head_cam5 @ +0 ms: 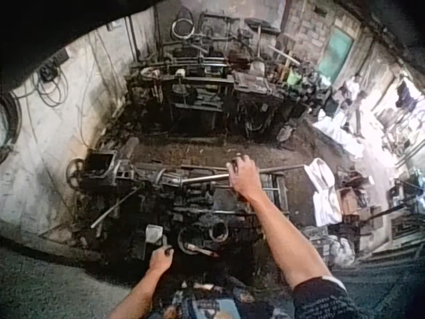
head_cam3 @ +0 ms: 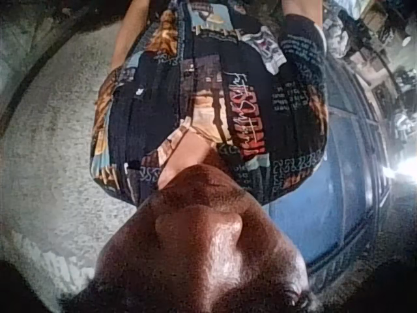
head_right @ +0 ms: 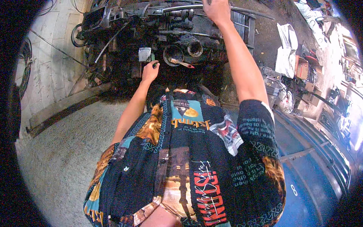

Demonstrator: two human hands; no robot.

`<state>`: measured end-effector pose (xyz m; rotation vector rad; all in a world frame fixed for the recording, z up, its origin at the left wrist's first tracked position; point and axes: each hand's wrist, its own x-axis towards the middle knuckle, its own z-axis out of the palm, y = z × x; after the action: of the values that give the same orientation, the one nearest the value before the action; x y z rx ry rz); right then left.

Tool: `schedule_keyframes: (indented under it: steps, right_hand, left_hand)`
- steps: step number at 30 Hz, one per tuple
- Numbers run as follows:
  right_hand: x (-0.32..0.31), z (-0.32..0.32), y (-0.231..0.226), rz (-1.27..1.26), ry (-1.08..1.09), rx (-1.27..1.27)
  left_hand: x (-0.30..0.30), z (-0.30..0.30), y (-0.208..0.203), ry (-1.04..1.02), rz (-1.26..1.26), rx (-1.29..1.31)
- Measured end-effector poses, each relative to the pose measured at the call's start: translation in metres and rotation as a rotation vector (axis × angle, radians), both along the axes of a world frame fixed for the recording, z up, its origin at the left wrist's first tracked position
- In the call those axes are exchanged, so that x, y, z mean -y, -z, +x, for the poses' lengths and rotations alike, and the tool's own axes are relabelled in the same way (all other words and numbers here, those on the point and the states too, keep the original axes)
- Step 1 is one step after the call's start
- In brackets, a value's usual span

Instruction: Bending a metal rod using a manual workshop machine and applying lubricant with a brush.

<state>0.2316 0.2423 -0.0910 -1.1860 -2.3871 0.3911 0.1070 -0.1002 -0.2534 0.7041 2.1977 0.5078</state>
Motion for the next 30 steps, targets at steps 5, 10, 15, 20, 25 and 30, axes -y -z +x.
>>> schedule_keyframes:
  steps: [5, 10, 15, 20, 25, 30]
  right_hand:
    - [-0.006, 0.008, 0.024, 0.173, 0.079, 0.337]
    - [-0.003, 0.004, 0.022, 0.211, 0.117, 0.331]
    - [0.0, 0.002, 0.022, 0.195, 0.084, 0.368]
    - [-0.019, 0.005, 0.021, 0.144, 0.053, 0.436]
    - [-0.035, 0.01, 0.016, 0.027, 0.014, 0.547]
    - [-0.029, 0.005, 0.016, 0.075, 0.133, 0.519]
  left_hand:
    - [-0.002, 0.002, 0.0, -0.013, 0.036, -0.015]
    - [-0.002, 0.002, 0.007, -0.031, 0.057, 0.005]
    - [-0.001, 0.003, 0.012, -0.032, 0.07, -0.017]
    - [-0.004, 0.005, 0.009, -0.059, 0.035, 0.009]
    - [-0.003, 0.005, 0.009, -0.045, 0.04, 0.002]
    - [-0.003, 0.005, 0.016, -0.043, 0.063, -0.003]
